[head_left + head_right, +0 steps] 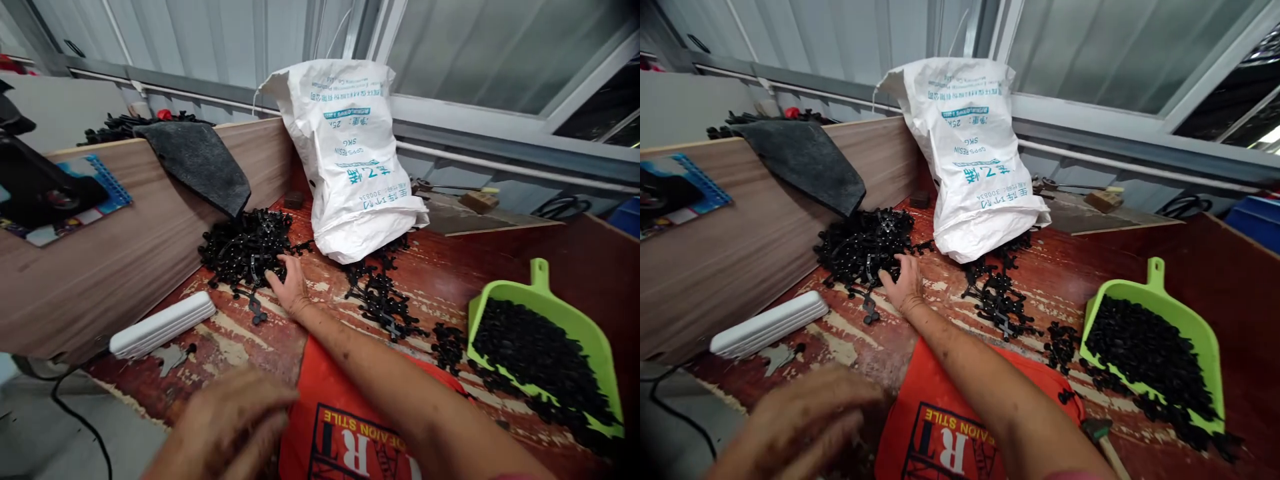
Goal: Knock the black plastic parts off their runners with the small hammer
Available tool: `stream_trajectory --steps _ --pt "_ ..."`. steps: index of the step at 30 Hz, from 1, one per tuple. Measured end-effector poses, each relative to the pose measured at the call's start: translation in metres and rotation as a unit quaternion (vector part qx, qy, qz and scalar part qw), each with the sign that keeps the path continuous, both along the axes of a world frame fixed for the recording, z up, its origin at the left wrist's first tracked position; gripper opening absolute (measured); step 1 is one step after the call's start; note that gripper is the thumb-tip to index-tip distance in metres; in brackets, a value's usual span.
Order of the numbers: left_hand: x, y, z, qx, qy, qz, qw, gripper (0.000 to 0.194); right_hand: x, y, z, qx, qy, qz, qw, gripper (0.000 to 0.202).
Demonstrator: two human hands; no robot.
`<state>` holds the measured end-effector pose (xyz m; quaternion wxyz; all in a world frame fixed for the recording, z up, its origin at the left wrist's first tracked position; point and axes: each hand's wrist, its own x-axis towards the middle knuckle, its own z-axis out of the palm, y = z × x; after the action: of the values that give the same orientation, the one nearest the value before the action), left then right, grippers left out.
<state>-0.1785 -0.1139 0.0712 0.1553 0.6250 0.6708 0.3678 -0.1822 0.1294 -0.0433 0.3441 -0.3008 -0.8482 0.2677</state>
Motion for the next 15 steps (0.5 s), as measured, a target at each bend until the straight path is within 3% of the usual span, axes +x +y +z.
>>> stream_trajectory --steps 2,4,5,6,8,11,15 --pt "-0.03 0.023 0.042 0.058 0.144 0.052 0.986 0.044 0.001 0.008 0.012 0.008 0.001 -0.003 1.0 0.03" --pt "-0.066 0.049 0.075 0.085 0.295 0.118 0.944 0.07 -0.001 0.021 0.028 0.024 -0.001 0.005 1.0 0.026" --pt "-0.086 0.063 0.086 0.065 0.349 0.14 0.924 0.07 -0.002 0.03 0.037 0.033 -0.003 0.013 0.999 0.025" --pt "-0.105 0.077 0.093 0.083 0.393 0.164 0.901 0.054 -0.005 0.038 0.046 0.042 -0.007 0.023 0.999 0.024" --pt "-0.141 0.103 0.096 0.061 0.441 0.176 0.878 0.039 -0.015 0.056 0.062 0.057 -0.018 0.043 0.997 0.024" --pt "-0.181 0.13 0.085 -0.011 0.446 0.177 0.878 0.033 -0.04 0.08 0.077 0.069 -0.047 0.061 0.995 0.029" --pt "-0.201 0.142 0.071 -0.017 0.469 0.212 0.857 0.04 -0.084 0.105 0.077 0.063 -0.116 0.066 0.989 0.042"
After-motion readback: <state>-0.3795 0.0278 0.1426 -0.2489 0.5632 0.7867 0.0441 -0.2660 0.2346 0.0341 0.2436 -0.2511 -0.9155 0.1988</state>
